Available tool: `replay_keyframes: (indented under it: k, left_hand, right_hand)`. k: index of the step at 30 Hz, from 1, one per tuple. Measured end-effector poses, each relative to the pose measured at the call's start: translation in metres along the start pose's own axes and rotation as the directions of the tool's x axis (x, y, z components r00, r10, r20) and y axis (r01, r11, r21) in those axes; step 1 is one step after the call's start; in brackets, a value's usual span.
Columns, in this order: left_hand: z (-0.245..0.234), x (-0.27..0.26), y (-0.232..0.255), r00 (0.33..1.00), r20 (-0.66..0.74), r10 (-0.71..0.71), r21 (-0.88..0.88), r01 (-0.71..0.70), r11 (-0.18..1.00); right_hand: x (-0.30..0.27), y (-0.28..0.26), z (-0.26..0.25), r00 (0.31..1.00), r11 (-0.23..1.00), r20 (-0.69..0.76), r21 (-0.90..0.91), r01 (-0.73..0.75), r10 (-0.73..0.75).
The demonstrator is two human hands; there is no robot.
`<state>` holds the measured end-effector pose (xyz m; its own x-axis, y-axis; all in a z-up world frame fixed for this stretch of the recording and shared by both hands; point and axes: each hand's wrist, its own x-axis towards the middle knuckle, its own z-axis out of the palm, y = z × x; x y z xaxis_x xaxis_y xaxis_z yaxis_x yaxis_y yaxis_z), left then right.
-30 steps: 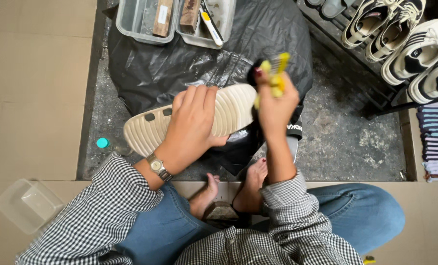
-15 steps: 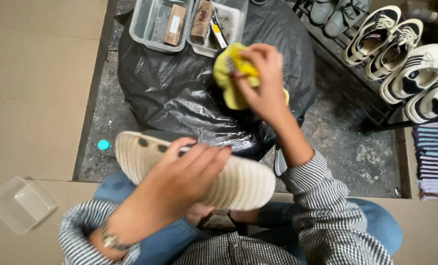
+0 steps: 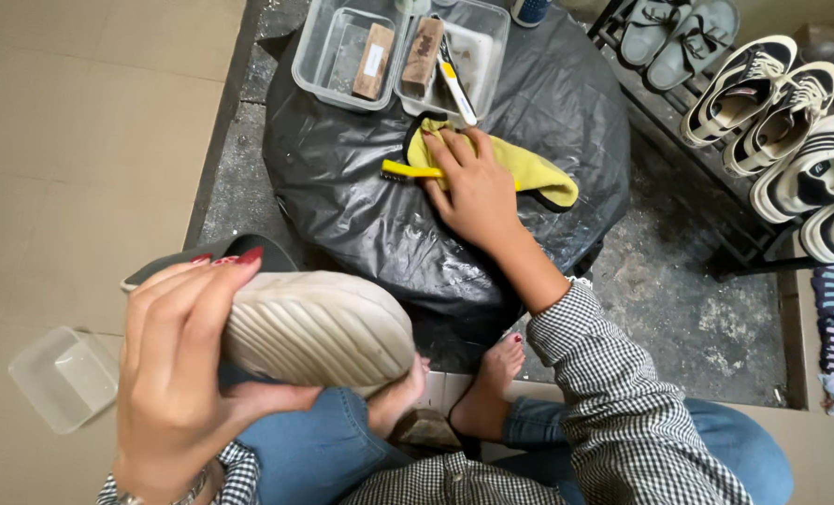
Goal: The person scrubs the sole of a beige slide sandal using a yellow brush and a cleaning solution. They repeatedly dip the brush into a container of liquid and scrub the textured bottom of the shoe, occasionally wiping it with a yellow cloth.
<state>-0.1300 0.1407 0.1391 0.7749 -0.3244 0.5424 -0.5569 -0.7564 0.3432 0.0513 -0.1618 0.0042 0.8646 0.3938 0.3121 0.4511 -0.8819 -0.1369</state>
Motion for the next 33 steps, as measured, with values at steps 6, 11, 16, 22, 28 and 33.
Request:
replay_keyframes:
  k: [6,11,16,22,28,33]
  left_hand:
    - [0.007,0.006,0.0,1.0,-0.014,-0.016,-0.014,0.016,1.0]
    - [0.004,0.008,0.002,0.999,-0.021,-0.043,-0.001,0.043,0.999]
    - [0.0,0.003,0.003,0.997,-0.03,-0.076,0.004,0.076,0.997]
    - [0.0,-0.003,-0.001,0.996,-0.035,-0.088,0.017,0.089,0.996]
    - [0.006,0.005,0.004,0.996,-0.03,-0.078,0.026,0.079,0.997]
    - [0.007,0.014,0.011,0.997,0.007,-0.072,-0.02,0.072,0.997]
  right_hand:
    - [-0.003,-0.01,0.016,0.991,0.975,-0.06,0.18,0.132,-0.123]
    - [-0.039,-0.032,-0.012,0.944,0.861,0.017,0.416,0.294,-0.33]
    - [-0.074,-0.024,-0.059,0.868,0.74,0.158,0.606,0.291,-0.47]
    - [-0.108,0.04,-0.067,0.98,0.938,0.189,0.347,-0.009,-0.06]
    - [-0.114,0.031,-0.041,0.957,0.952,0.06,0.097,-0.289,0.284]
    - [-0.102,-0.057,-0.016,0.999,0.927,0.048,0.374,-0.03,0.013]
